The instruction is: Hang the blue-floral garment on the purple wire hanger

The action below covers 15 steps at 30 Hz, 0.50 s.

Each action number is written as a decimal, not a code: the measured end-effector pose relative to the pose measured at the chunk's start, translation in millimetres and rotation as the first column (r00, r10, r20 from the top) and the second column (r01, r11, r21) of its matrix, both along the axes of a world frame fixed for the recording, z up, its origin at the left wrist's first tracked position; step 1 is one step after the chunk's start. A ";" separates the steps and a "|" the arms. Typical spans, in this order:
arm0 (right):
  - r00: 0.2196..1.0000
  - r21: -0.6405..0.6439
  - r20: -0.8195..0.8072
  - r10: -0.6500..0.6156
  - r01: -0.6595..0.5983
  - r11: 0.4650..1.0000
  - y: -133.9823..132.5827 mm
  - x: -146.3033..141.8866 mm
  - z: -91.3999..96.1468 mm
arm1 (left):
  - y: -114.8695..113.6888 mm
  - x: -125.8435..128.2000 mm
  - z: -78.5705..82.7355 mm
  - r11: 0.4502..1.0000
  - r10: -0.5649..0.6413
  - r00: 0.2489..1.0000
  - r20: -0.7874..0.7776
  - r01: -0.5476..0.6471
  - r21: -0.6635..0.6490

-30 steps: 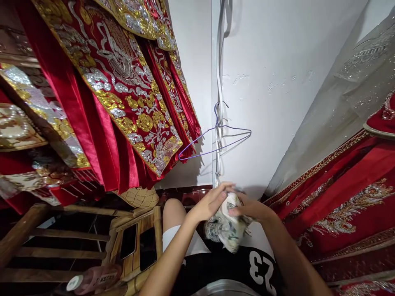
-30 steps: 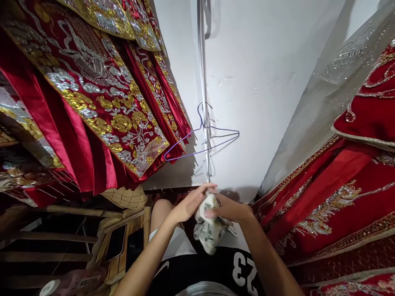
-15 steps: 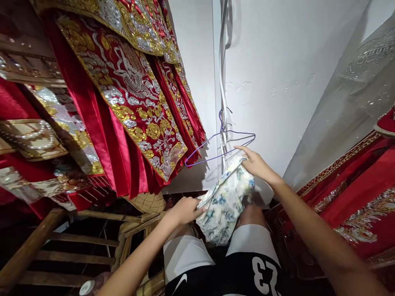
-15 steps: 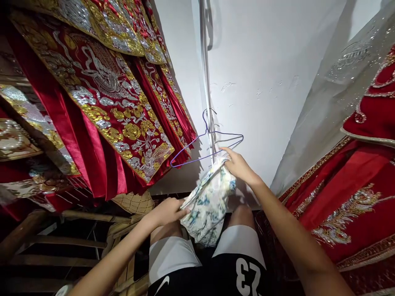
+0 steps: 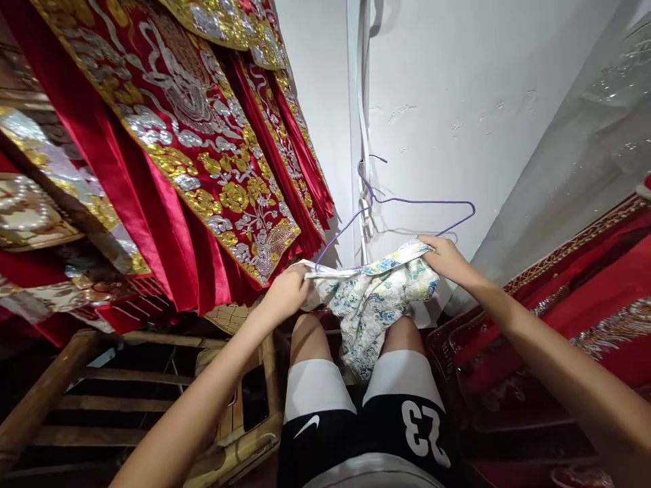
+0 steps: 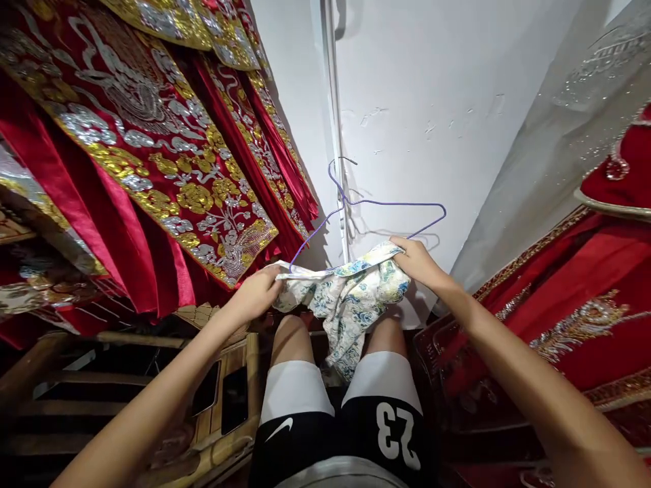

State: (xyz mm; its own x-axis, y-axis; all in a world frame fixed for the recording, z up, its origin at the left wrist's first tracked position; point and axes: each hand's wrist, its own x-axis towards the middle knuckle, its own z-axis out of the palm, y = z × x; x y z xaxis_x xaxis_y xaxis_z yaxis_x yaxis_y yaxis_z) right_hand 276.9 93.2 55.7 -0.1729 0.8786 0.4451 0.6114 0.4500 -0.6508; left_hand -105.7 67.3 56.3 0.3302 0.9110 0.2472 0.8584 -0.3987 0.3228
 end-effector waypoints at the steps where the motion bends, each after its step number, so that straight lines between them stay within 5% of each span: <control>1: 1.000 -0.011 -0.009 0.006 -0.006 1.000 -5.5 1.5 3.9 | 4.6 4.5 4.3 1.000 -0.021 0.996 0.084 0.023 -0.014; 6: 0.996 -0.054 -0.037 0.075 -0.077 0.996 -25.0 -15.1 10.3 | 25.3 36.3 23.1 0.994 -0.083 0.884 0.459 0.041 0.100; 9: 0.991 -0.037 -0.058 0.124 -0.126 0.991 -30.6 -21.9 11.0 | 41.8 46.1 35.4 0.996 -0.074 0.671 0.738 0.019 0.082; 12: 0.995 -0.014 -0.097 -0.021 0.020 1.000 -26.6 -10.2 15.6 | 53.4 42.4 43.8 0.960 0.031 0.445 0.895 0.237 -0.151; 15: 0.949 0.040 -0.174 -0.265 0.275 0.961 -7.4 11.7 22.6 | 57.2 37.3 41.6 0.858 0.118 0.361 0.925 0.432 -0.278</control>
